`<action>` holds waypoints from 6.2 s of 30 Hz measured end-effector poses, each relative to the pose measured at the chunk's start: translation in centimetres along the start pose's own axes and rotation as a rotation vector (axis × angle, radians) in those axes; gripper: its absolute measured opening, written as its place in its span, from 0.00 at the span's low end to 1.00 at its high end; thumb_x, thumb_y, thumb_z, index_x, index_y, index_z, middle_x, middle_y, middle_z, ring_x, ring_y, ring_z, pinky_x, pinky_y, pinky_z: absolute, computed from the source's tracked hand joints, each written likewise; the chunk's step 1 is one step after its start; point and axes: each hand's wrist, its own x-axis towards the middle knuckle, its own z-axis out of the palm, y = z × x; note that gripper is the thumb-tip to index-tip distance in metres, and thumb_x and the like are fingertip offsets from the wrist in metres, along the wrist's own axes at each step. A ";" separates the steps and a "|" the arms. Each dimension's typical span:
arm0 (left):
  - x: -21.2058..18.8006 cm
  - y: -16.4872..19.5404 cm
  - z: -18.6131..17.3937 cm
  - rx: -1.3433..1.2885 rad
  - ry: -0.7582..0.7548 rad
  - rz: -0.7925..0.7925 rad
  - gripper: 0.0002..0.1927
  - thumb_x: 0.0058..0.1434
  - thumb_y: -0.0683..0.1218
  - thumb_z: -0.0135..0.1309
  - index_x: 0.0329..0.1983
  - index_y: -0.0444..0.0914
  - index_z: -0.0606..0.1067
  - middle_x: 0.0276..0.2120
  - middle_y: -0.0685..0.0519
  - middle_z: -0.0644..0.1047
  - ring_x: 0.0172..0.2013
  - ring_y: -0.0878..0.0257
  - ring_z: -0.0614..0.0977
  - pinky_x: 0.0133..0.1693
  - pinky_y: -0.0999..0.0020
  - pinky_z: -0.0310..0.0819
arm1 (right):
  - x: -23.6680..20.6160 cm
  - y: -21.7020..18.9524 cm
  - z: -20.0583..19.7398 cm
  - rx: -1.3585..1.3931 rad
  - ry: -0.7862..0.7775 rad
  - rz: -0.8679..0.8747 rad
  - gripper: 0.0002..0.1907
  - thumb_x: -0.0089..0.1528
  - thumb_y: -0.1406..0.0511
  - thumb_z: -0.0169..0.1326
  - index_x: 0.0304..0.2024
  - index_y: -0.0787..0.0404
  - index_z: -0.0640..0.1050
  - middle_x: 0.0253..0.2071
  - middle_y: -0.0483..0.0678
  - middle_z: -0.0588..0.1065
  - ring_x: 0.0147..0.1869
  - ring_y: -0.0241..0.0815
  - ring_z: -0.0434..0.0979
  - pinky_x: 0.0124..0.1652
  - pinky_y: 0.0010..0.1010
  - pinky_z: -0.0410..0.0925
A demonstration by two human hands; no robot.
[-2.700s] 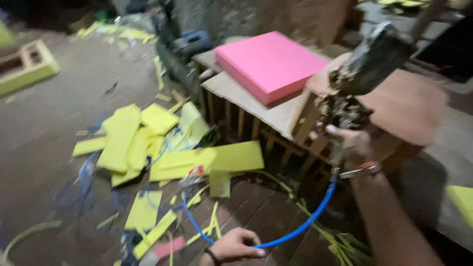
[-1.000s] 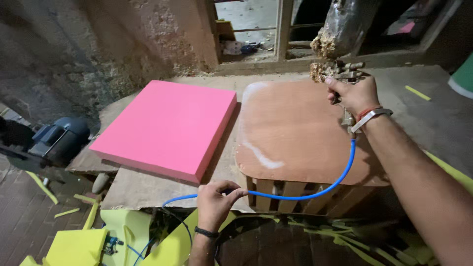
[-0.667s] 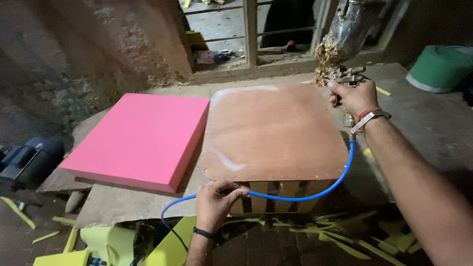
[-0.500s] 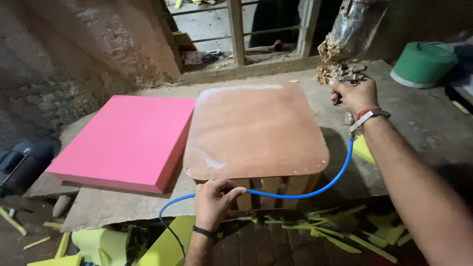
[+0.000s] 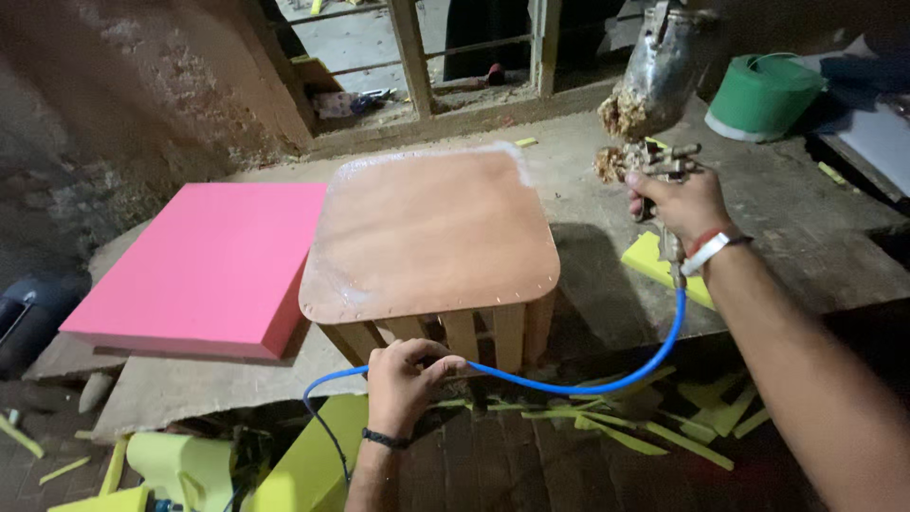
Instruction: The person cuts yellow foam sheets to size using a knife and places them on a red woven seat base. They then spray adhesive onto a wooden stool and attach a pink foam cushion to its top.
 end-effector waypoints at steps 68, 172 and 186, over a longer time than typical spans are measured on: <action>-7.3 -15.1 -16.6 -0.198 -0.027 -0.224 0.13 0.46 0.49 0.73 0.30 0.37 0.85 0.25 0.49 0.85 0.26 0.64 0.88 0.30 0.71 0.80 | -15.5 -7.6 20.8 0.008 0.014 -0.308 0.04 0.67 0.73 0.61 0.44 0.66 0.80 0.36 0.46 0.78 0.33 0.35 0.78 0.32 0.27 0.73; -8.1 -13.3 -13.9 -0.188 -0.091 -0.105 0.15 0.43 0.51 0.74 0.30 0.39 0.85 0.25 0.51 0.85 0.26 0.63 0.88 0.31 0.70 0.80 | -20.1 -5.1 17.1 -0.048 -0.282 -0.117 0.03 0.62 0.70 0.60 0.37 0.66 0.79 0.30 0.48 0.78 0.30 0.39 0.78 0.32 0.32 0.73; -9.0 -9.9 -8.5 -0.283 -0.324 0.124 0.17 0.42 0.54 0.75 0.29 0.40 0.84 0.24 0.51 0.84 0.26 0.60 0.86 0.31 0.69 0.80 | -27.9 -3.9 4.9 -0.154 0.206 -0.074 0.13 0.62 0.75 0.60 0.49 0.64 0.76 0.39 0.47 0.77 0.34 0.38 0.77 0.31 0.33 0.73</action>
